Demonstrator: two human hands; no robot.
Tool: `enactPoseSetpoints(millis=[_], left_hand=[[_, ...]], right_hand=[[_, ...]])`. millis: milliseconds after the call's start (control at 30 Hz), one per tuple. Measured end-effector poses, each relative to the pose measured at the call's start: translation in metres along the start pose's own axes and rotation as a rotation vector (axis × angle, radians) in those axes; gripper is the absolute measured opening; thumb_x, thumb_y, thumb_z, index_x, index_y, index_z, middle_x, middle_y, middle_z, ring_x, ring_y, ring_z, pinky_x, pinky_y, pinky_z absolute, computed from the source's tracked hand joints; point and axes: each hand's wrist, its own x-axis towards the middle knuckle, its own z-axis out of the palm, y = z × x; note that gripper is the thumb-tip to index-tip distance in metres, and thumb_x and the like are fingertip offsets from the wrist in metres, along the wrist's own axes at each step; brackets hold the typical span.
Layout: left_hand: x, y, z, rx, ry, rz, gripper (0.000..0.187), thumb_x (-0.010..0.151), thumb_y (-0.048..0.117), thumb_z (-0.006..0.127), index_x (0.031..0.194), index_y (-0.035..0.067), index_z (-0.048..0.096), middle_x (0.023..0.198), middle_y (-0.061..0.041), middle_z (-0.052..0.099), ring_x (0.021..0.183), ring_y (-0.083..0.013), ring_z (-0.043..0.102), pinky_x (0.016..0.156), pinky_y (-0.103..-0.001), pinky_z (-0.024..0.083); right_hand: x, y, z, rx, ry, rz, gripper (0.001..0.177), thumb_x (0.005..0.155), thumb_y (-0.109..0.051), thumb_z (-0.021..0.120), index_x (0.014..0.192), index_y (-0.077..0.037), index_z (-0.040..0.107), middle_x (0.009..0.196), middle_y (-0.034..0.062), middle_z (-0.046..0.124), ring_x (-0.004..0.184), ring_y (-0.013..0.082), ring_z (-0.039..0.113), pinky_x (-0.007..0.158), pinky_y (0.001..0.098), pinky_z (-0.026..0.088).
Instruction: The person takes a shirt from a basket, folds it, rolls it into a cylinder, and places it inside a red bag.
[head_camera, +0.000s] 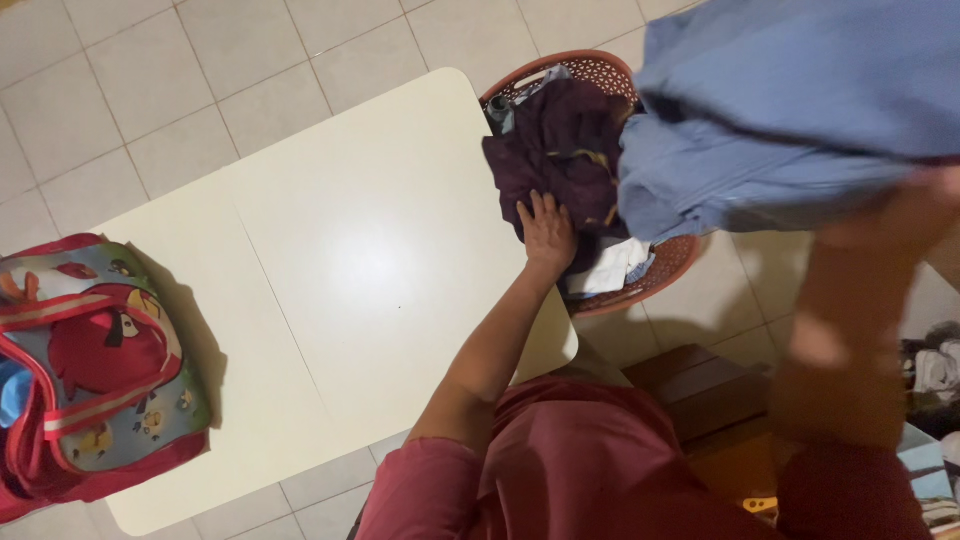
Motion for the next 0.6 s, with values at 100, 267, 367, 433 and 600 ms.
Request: enactPoseSetpoints(millis=[100,267,367,433,600], left_hand=[[-0.006,0.001,-0.009,0.022,-0.055,0.07,0.046,0.095,0.037,0.067,0.129,0.005,0.064,0.146,-0.02,0.048,0.145,-0.0412,0.035,0.117,-0.063,0.03],[-0.023,-0.002,-0.099,-0.871,0.191,0.193,0.044,0.096,0.036,0.066,0.126,0.004,0.064,0.137,-0.019,0.051,0.135,-0.039,0.04,0.111,-0.06,0.034],[-0.053,-0.03,-0.171,-1.383,0.349,0.206,0.042,0.097,0.036,0.065,0.125,0.004,0.065,0.132,-0.018,0.053,0.13,-0.0377,0.043,0.108,-0.058,0.037],[-0.078,-0.057,-0.215,-1.545,0.448,0.189,0.042,0.098,0.036,0.065,0.124,0.003,0.065,0.129,-0.018,0.055,0.126,-0.0368,0.045,0.105,-0.057,0.038],[-0.151,-0.125,-0.306,-1.779,0.709,0.218,0.04,0.099,0.035,0.064,0.121,0.002,0.066,0.121,-0.017,0.058,0.116,-0.0346,0.05,0.099,-0.054,0.042]], right_hand=[[0.014,-0.027,0.016,0.089,-0.058,-0.025,0.053,0.107,-0.034,0.053,0.15,-0.003,0.048,0.144,0.0142,0.059,0.132,0.0245,0.061,0.116,0.0401,0.052],[0.028,-0.036,0.065,0.306,-0.137,0.037,0.043,0.111,-0.03,0.052,0.144,-0.001,0.051,0.14,0.0141,0.06,0.129,0.0249,0.061,0.118,0.0398,0.049],[0.037,-0.016,0.112,0.457,-0.186,0.15,0.038,0.114,-0.027,0.051,0.14,0.0,0.053,0.138,0.014,0.06,0.127,0.0252,0.061,0.119,0.0397,0.048],[0.033,0.005,0.151,0.538,-0.206,0.241,0.035,0.115,-0.026,0.051,0.137,0.001,0.055,0.137,0.0139,0.061,0.126,0.0253,0.061,0.12,0.0396,0.047],[0.009,0.038,0.24,0.685,-0.243,0.416,0.033,0.116,-0.025,0.052,0.133,0.003,0.057,0.134,0.0156,0.063,0.123,0.0281,0.063,0.119,0.0428,0.047]])
